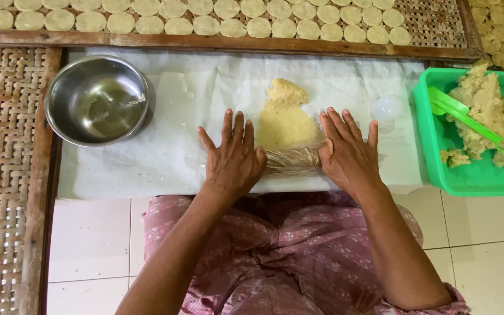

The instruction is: The person rolls out dough and places small circular cutouts onto a large drying tray.

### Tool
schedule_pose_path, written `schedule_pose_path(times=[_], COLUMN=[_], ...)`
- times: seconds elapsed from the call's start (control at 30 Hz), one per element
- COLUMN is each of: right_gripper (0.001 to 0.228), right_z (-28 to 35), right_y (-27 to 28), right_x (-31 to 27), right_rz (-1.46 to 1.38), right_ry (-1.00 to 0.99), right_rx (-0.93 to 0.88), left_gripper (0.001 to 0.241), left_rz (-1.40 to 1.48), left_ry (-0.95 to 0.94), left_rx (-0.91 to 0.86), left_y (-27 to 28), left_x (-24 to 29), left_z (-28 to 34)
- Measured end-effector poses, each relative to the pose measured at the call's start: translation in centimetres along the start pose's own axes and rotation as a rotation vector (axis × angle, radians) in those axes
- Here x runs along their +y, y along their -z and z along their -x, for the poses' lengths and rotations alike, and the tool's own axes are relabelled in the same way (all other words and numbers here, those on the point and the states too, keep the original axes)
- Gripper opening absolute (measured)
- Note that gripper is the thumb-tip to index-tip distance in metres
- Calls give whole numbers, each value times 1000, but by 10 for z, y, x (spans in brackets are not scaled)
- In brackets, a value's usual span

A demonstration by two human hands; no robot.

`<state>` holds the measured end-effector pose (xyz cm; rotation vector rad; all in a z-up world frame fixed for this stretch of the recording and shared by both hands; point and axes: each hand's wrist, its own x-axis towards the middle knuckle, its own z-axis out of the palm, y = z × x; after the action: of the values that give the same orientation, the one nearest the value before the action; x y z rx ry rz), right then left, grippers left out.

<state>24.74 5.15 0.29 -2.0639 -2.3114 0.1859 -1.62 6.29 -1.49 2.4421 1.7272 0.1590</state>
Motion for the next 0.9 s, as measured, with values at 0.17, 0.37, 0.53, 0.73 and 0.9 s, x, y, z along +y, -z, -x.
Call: schedule_pose_path(times=[0.17,0.37,0.53,0.73,0.9], right_gripper=[61,61,62,60,81], right_z=[10,20,30,57,56], right_y=[4,4,2,-8,-11], right_x=[-5,-8,-8,1,28], right_rz=[-21,-34,-3,-87,-14], right_ry=[-1,-3,-29,-2,293], right_rx=[48,51,39,102,64], left_gripper=[67,68,69,73,95], left_rz=[26,30,23,-17,-51], left_ry=[17,15,14,-6,-198], left_rx=[-33,-47,-62,-25,15], left_y=[5,12,14,14,13], left_x=[5,9,14,21,13], left_z=[8,19,26,51,51])
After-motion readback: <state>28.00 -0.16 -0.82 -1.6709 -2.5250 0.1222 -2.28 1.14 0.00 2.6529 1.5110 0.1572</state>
